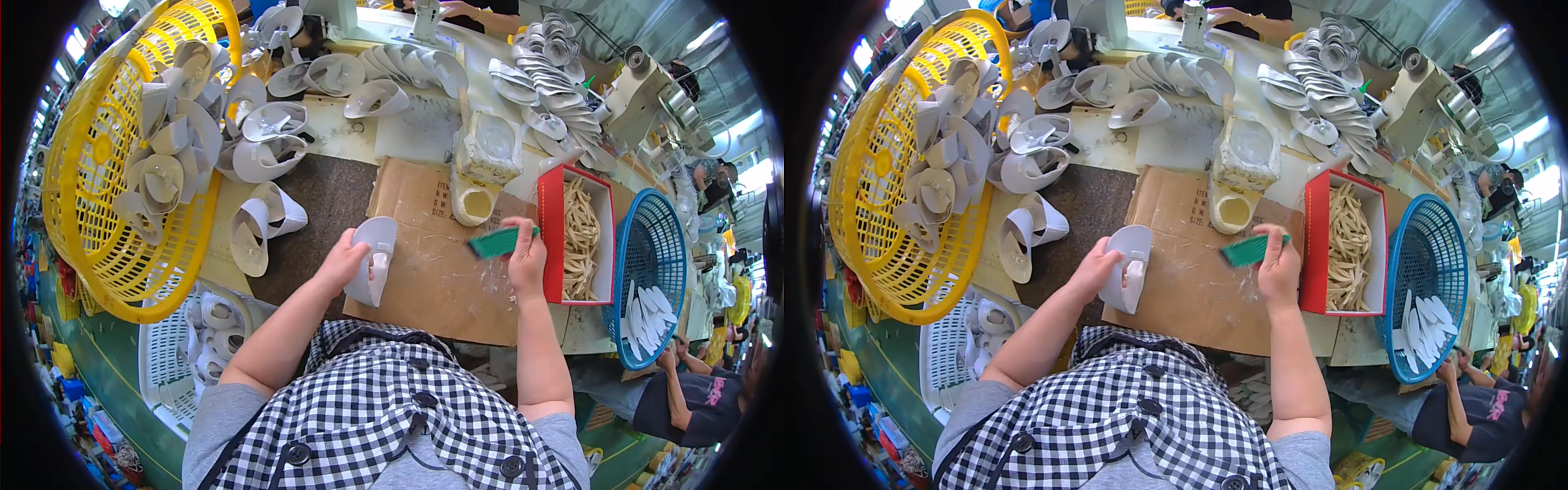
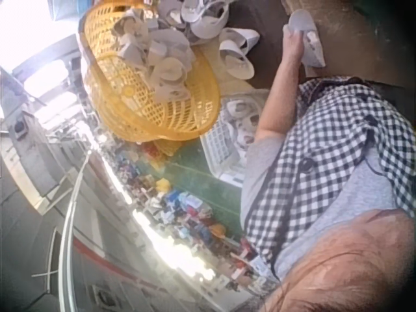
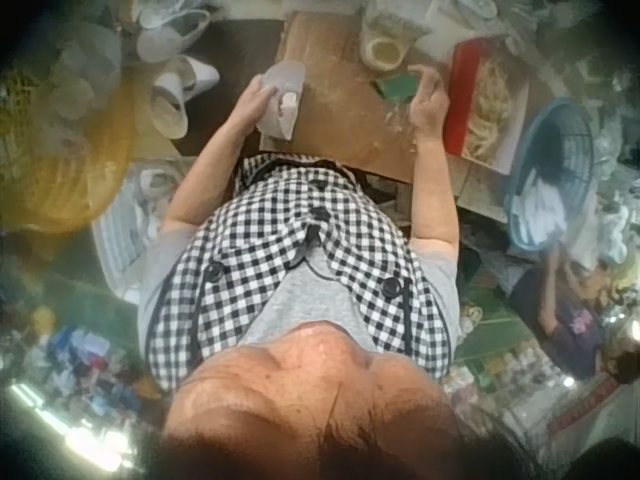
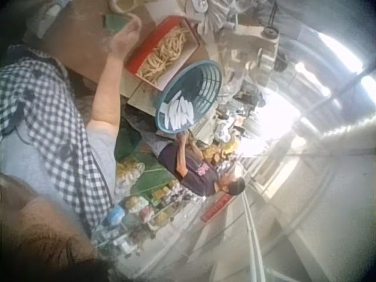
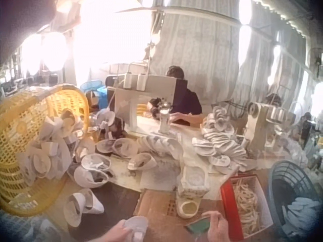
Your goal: The person applies adhesive to shoe uppers, dipping a small brush into a container of glue and brushing it along the edges of the shoe components by hand.
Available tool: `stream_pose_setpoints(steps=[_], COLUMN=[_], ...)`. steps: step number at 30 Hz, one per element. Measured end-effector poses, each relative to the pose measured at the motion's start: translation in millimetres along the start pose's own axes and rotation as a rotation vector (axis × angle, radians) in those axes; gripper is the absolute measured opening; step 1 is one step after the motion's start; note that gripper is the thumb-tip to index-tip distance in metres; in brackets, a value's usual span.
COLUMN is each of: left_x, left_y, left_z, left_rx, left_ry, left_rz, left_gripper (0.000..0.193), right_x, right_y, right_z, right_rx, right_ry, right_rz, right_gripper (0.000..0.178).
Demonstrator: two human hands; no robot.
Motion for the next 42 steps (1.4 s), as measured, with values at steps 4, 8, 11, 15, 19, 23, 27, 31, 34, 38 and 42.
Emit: stream_pose_setpoints(steps=[4, 8, 11, 15, 19, 23, 27, 31, 34, 38, 42], left_x=[4, 1, -11, -26, -37, -44, -44, -47, -48, -40, -51], left_y=[-11, -16, -14, -4, 12, 22, 29, 25, 21, 24, -8], left_z=[-26, -44, -52, -46, -38, -38, -29, -31, -32, -22, -51], left_rx=[0.074, -0.087, -0.116, -0.143, -0.149, -0.145, -0.146, -0.09, -0.092, -0.126, 0.049], left_ry=[-0.078, -0.035, -0.051, -0.002, 0.041, 0.11, 0.089, 0.072, 0.033, 0.02, -0.092], left_rz=[0.068, -0.02, 0.009, 0.052, 0.032, 0.021, 0.034, 0.029, 0.049, 0.062, 0.07], left_gripper=[0.033, 0.035, 0.037, 0.036, 0.036, 0.036, 0.036, 0.035, 0.034, 0.037, 0.035], right_x=[-2, -19, -30, -32, -23, -5, -44, -91, -93, -91, -92], right_y=[24, 36, 47, 43, 46, 52, -4, -37, -50, -83, -66], right_z=[1, -4, -18, -23, -38, -67, -65, -40, -34, -49, -22], right_rx=[0.202, 0.208, 0.375, 0.13, -0.015, -0.127, -0.28, 0.12, 0.325, 0.212, 0.335], right_ry=[0.099, -0.067, -0.201, 0.001, 0.235, 0.21, 0.347, 0.152, -0.09, -0.066, -0.085], right_rz=[-0.145, -0.166, -0.23, -0.222, -0.196, -0.175, 0.074, 0.06, 0.033, 0.141, 0.075], right_gripper=[0.018, 0.016, 0.014, 0.015, 0.017, 0.018, 0.018, 0.015, 0.015, 0.014, 0.014])
Point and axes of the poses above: each hand's wrist, its own y-axis towards the middle knuckle, its own x-axis out of the back of the hand, z = x × y, the point moved 6 cm from there along y, towards the middle knuckle, and after that the axes turned 15 degrees about -z, right-handed, at the moved point
